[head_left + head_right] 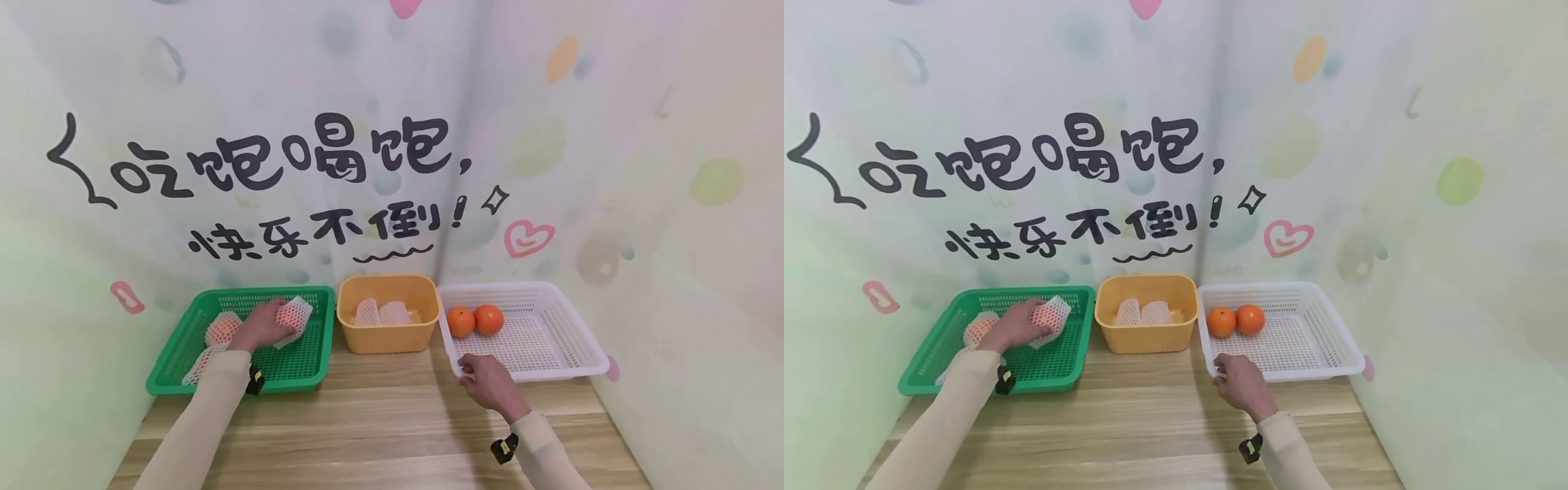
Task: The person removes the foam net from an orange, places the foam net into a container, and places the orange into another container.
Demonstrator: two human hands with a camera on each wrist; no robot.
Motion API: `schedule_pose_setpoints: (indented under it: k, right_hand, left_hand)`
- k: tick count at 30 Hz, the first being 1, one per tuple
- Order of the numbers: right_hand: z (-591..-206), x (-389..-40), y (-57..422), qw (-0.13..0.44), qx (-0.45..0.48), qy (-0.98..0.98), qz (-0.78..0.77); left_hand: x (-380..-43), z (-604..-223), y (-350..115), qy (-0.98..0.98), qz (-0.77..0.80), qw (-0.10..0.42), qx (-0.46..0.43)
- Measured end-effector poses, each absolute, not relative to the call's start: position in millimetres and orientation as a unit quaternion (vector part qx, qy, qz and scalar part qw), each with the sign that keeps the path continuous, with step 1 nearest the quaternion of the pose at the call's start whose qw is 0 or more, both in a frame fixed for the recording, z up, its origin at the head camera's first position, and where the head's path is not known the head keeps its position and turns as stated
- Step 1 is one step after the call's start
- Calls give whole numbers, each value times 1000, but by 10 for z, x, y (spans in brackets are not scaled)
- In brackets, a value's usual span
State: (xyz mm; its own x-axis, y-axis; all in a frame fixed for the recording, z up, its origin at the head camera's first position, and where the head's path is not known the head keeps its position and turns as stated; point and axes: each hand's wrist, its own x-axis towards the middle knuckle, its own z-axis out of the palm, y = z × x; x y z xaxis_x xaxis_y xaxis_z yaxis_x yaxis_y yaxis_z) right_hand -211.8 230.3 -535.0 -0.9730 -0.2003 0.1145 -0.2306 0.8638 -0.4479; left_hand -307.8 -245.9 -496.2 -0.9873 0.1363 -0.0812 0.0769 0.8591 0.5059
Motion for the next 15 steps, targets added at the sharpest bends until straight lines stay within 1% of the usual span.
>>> schedule_pose_setpoints:
  k: [7,15]
  right_hand:
    - [-5364,-2114,2306,24,107,-964,240]
    - [-5378,-2123,2321,19,106,-965,240]
  left_hand:
    - [-2917,-4943,-2365,951,303,26,48]
    - [-2714,-4925,-2138,940,338,-11,38]
